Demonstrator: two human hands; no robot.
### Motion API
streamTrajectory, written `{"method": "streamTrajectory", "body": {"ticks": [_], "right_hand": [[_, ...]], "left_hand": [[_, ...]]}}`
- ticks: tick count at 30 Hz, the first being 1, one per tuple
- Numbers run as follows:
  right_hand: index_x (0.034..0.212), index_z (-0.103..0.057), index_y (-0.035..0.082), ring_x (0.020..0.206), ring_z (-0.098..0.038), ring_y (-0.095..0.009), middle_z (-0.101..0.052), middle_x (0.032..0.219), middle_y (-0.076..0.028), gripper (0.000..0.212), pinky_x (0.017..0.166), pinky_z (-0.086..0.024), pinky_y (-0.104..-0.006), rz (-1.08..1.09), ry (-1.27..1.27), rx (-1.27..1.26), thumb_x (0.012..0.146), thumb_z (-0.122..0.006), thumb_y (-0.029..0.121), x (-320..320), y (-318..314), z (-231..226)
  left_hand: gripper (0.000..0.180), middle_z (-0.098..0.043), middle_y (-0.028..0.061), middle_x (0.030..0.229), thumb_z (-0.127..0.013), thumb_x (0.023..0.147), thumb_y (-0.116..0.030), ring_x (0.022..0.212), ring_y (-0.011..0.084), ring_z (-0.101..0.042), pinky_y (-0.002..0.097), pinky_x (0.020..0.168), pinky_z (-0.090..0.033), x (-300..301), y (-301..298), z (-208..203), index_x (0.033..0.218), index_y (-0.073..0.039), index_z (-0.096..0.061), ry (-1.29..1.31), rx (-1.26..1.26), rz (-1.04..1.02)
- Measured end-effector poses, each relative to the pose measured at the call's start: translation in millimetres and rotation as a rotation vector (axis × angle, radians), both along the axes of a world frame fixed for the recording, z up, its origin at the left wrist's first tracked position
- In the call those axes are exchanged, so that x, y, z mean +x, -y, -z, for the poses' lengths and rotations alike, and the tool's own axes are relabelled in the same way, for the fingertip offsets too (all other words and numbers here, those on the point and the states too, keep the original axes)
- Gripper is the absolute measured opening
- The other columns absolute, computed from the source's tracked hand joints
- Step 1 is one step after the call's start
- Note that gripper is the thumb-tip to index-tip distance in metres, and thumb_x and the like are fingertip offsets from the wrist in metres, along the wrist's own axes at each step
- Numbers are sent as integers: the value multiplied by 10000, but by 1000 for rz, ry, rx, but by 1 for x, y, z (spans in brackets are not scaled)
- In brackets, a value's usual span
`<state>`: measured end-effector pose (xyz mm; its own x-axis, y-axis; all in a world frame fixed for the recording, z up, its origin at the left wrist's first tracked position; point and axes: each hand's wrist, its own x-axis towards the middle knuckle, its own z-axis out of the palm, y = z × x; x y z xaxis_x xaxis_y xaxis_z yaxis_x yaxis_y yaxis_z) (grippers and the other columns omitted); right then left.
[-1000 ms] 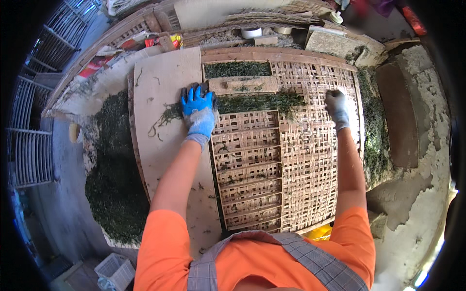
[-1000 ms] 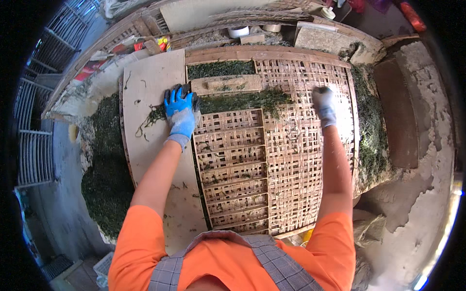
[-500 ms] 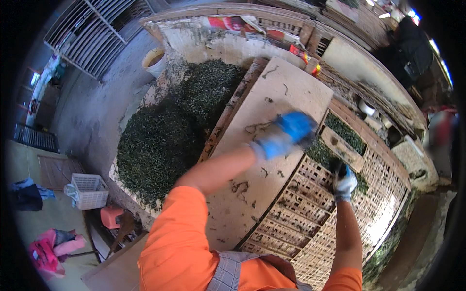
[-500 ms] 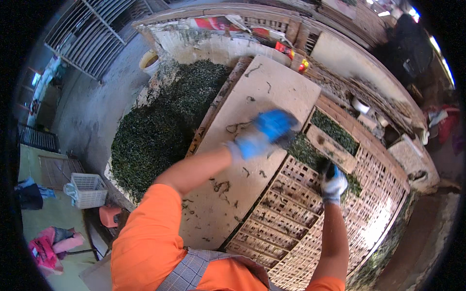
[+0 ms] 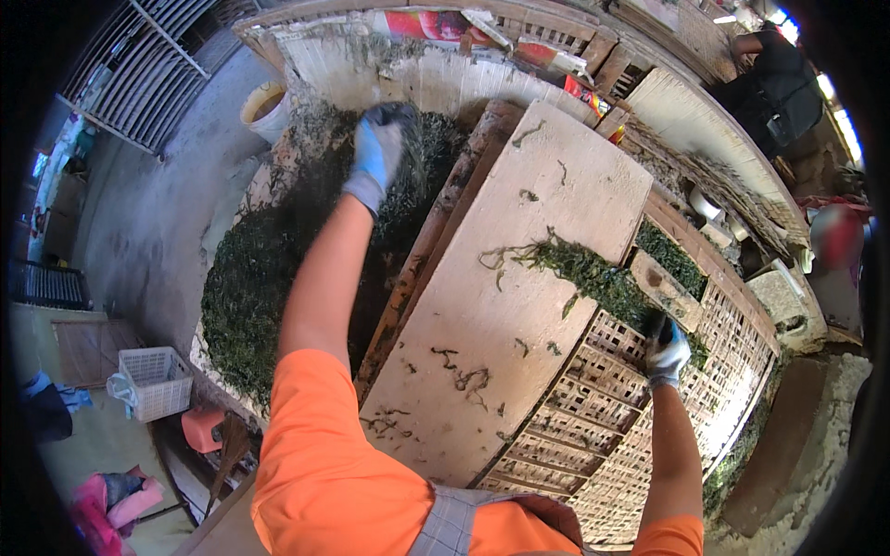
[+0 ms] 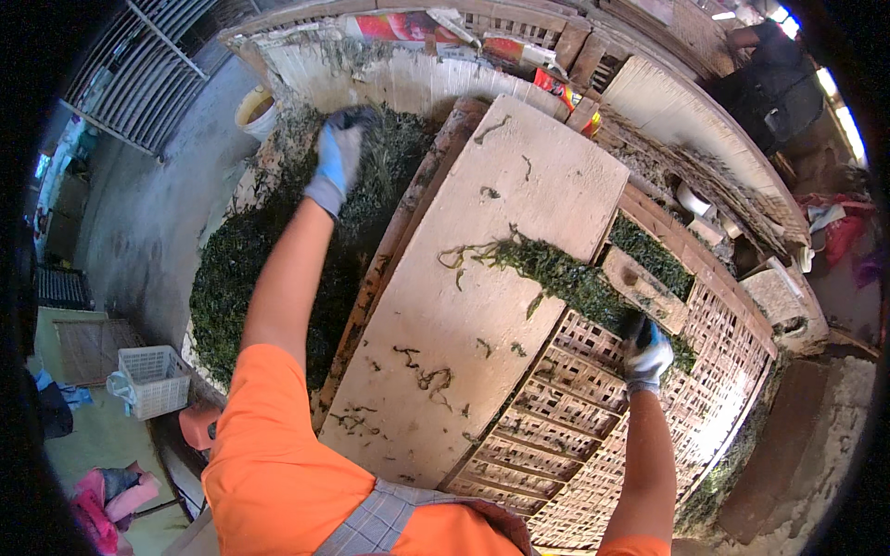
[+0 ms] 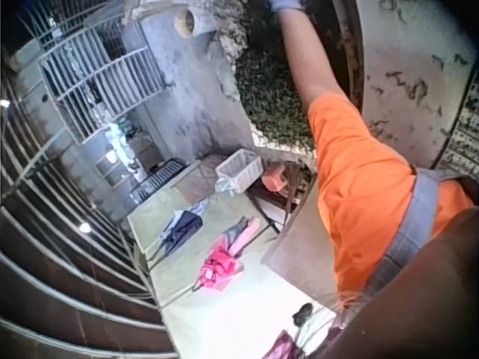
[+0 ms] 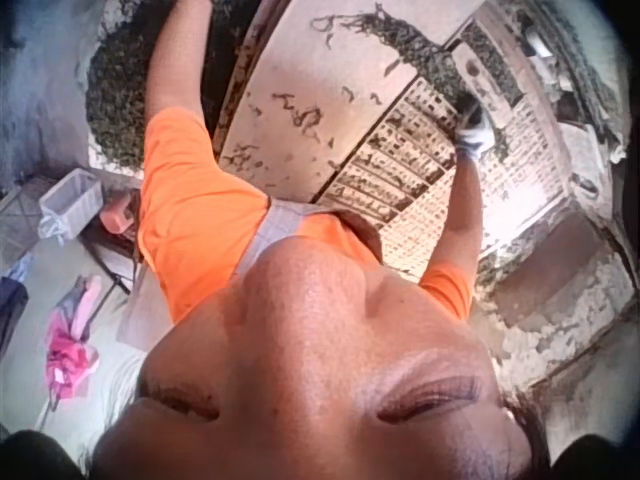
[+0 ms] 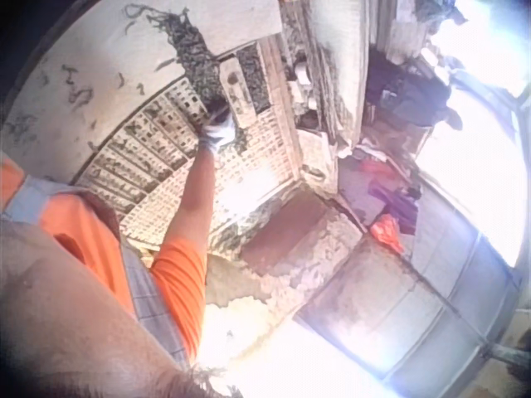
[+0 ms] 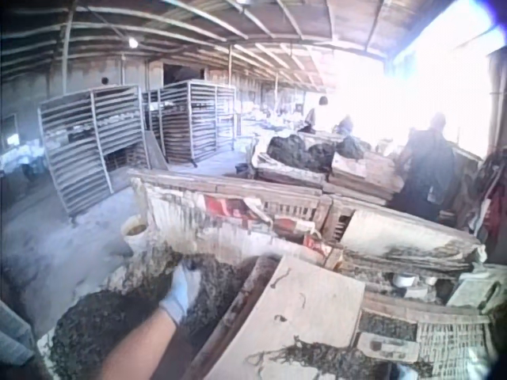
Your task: The person layers green leaves onto a wooden lattice tray by hand. They pick up handfuls of leaves from a large pile and spread them into the segments of the tray.
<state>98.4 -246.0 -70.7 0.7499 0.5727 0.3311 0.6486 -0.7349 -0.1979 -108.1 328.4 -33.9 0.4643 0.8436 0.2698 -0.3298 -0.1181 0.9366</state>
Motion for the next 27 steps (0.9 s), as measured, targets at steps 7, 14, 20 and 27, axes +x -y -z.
{"method": "streamTrajectory", "body": {"ticks": [7,14,20,27], "right_hand": [[1032,-669,98,769,-628,-371,-662,838,-163,372,706,-504,-447,15,53,-30,749,-678,339,-3,15,8],[1029,-655,116,755,-639,-355,-661,808,-158,392,704,-513,-435,29,-20,-67,717,-681,351,-8,-9,-17],[1072,-649,126,776,-646,-352,-671,843,-161,406,712,-513,-447,62,-61,-103,757,-657,382,1,-4,-2],[995,-693,188,792,-673,-333,-690,826,-165,315,699,-534,-425,44,-312,-35,798,-643,429,-8,-19,-53]], "left_hand": [[575,-635,277,1090,-680,804,-453,1072,405,-593,436,913,-474,-61,25,48,1140,8,-609,-1337,346,-308],[274,-602,101,942,-533,886,-236,885,229,-538,324,811,-452,-93,-6,75,1083,-62,-612,-335,-68,170],[268,-675,35,944,-531,847,11,785,138,-627,279,718,-527,-81,26,-78,1075,-32,-664,-314,105,-11],[291,-658,86,992,-507,817,71,814,193,-644,289,712,-528,-12,184,-295,1060,-22,-635,-171,590,409]]}}
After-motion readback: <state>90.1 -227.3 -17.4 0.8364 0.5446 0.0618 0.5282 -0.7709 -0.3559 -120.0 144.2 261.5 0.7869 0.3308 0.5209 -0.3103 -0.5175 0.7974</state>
